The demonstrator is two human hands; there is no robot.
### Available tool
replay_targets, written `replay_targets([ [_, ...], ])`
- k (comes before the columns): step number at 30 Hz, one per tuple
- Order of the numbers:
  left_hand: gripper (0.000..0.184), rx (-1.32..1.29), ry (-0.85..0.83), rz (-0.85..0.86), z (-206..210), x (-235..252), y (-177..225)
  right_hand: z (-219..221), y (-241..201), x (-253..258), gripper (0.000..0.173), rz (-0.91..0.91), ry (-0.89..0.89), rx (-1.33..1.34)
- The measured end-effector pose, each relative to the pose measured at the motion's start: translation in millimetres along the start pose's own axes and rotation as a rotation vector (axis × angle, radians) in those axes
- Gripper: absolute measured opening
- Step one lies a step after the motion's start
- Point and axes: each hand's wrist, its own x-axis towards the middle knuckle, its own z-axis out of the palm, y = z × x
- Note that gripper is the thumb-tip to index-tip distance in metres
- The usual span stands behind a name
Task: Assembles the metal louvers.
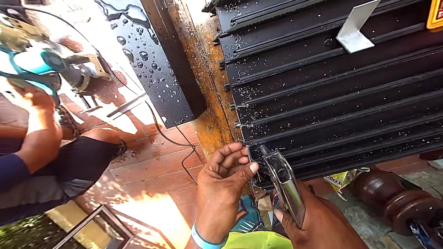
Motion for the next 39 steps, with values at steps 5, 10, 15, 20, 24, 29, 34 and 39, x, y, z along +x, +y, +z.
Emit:
replay_targets([
  [5,0.043,0.016,-0.016,-0.005,-9,1,0,12,1,-3,0.041,-0.064,0.122,-0.066],
  [10,0.037,0.013,-0.014,0.010,-8,2,-2,16,4,-6,0.046,-0.087,0.169,-0.053],
  [15,0.032,0.042,-0.019,0.011,-8,3,-3,18,6,-4,0.047,-0.117,0.207,-0.134],
  [20,0.035,0.041,-0.052,-0.003,-11,4,-3,8,3,3,0.047,-0.011,0.110,-0.138],
  [24,0.037,0.033,-0.036,0.002,-10,5,-2,0,-2,7,0.046,0.052,0.025,-0.181],
  [29,0.041,0.037,-0.043,0.000,-10,7,2,15,10,15,0.049,-0.014,0.182,-0.150],
  [34,0.041,0.070,-0.060,-0.006,-12,12,6,28,19,29,0.036,-0.080,0.284,-0.090],
  [39,0.039,0.079,-0.055,-0.019,-12,14,8,22,8,33,0.031,0.008,0.205,-0.037],
])
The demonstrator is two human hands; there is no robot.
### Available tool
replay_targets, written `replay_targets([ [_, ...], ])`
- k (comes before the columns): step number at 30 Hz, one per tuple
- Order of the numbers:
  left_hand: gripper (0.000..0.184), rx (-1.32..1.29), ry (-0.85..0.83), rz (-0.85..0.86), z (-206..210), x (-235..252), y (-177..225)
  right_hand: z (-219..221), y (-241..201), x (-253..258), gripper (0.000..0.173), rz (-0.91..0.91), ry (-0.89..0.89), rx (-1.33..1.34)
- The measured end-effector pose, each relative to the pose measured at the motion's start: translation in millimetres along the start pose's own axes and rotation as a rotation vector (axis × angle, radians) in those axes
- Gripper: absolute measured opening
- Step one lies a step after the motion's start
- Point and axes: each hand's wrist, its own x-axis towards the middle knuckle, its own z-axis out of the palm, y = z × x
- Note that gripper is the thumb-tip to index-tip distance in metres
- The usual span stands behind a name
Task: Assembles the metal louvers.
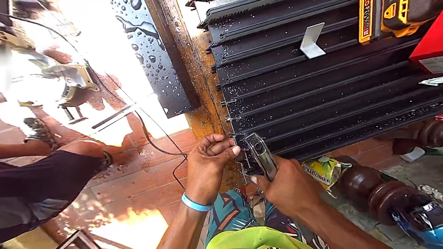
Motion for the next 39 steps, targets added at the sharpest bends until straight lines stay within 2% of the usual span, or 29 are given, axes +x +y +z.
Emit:
replay_targets([
  [3,0.039,-0.013,0.003,-0.009,-1,0,2,-22,-12,-13,0.043,0.027,-0.191,-0.101],
  [6,0.039,0.006,0.003,-0.015,2,-4,5,-35,-24,-27,0.041,0.046,-0.295,-0.199],
  [11,0.039,0.061,-0.003,0.000,0,0,6,-55,-27,-27,0.026,0.130,-0.412,-0.003],
  [13,0.039,0.070,-0.011,0.012,-2,0,6,-54,-26,-25,0.033,0.141,-0.419,0.010],
  [19,0.040,0.000,-0.012,0.039,-2,-7,6,-32,-10,-23,0.039,0.102,-0.277,0.113],
  [23,0.040,-0.016,-0.033,0.055,-4,-11,8,-21,-5,-23,0.044,0.049,-0.194,0.032],
  [29,0.043,-0.040,-0.022,0.041,-4,-16,10,-7,1,-19,0.028,0.030,-0.097,0.050],
  [33,0.046,-0.050,0.031,0.010,0,-17,8,6,4,-13,0.024,-0.005,-0.014,0.088],
  [36,0.044,-0.080,0.045,0.019,0,-17,6,7,2,-11,0.022,-0.020,0.051,0.228],
  [39,0.044,-0.090,0.043,0.036,-1,-18,7,1,5,-17,0.026,-0.053,-0.010,0.581],
])
